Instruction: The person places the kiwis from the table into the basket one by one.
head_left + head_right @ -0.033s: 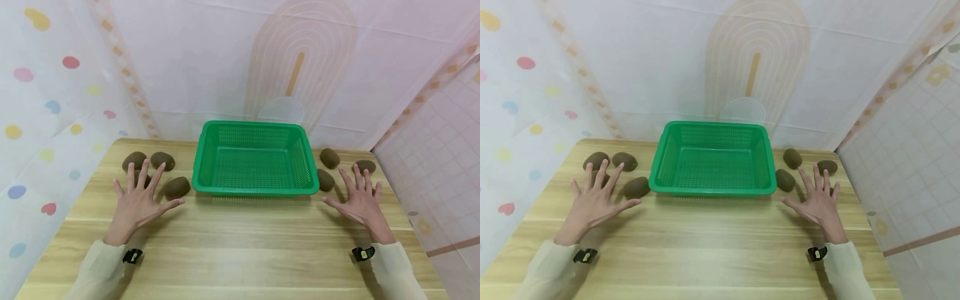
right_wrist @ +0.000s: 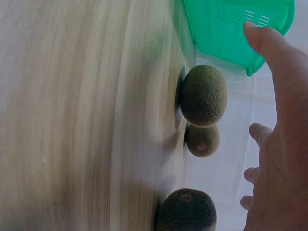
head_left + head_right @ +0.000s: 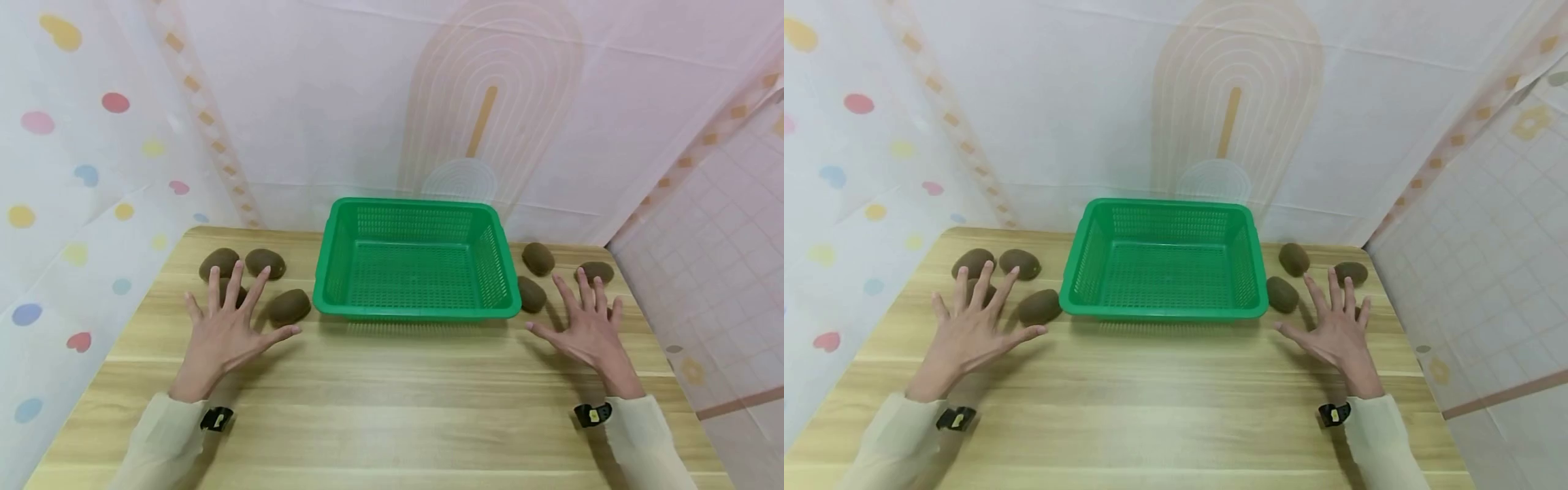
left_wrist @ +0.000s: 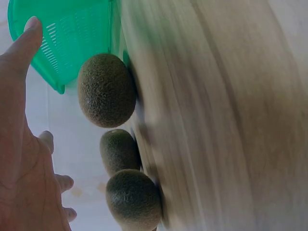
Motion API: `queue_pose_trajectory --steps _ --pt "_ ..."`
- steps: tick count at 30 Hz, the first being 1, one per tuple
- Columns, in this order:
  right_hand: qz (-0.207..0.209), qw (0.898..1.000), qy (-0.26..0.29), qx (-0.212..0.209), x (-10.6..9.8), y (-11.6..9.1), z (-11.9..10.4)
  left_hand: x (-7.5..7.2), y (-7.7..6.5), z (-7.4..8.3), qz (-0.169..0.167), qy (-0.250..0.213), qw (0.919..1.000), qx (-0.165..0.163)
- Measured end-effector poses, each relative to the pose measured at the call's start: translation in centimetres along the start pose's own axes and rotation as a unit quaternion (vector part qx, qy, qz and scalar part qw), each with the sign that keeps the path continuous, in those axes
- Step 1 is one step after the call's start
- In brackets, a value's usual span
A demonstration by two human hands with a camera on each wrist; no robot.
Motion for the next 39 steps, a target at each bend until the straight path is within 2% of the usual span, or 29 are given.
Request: queue_pose_trajectory --steps 4,12,17,21,25,31,39 --pt "0.009 1.0 0.004 -0.004 -0.1 0.2 -0.1 0.0 0.2 0.3 0.005 -0.011 0.9999 0.003" --pt "0.031 0.999 0.036 -0.014 -0.4 0.7 -0.3 -0.3 0.7 1.6 0.035 -0.067 0.9971 0.012" --pt "0.023 0.998 0.05 -0.01 -0.4 1.1 -0.5 0.1 0.9 2.6 0.02 -0.111 0.9937 0.0" --pt "0.017 0.997 0.069 -0.003 -0.2 1.3 -0.6 0.3 1.1 3.4 0.0 -0.157 0.9875 -0.018" --pt "0.022 0.995 0.095 0.0 -0.1 1.6 -0.8 0.5 1.4 4.1 -0.021 -0.206 0.9777 -0.036" --pt "0.019 0.991 0.132 0.01 0.6 2.1 -1.2 0.7 2.3 5.3 -0.049 -0.295 0.9525 -0.057" --pt "-0.013 0.986 0.162 0.039 2.1 2.5 -1.3 1.4 3.5 6.4 -0.045 -0.355 0.9307 -0.073"
Point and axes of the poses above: each hand's wrist, its own y-axis towards the middle knuckle, its own x-axis out of the palm, z = x × y, the point moved 9 cm from there along y, towards the middle knuckle, and after that the axes turned 15 degrees about z, right-handed, at the moved point
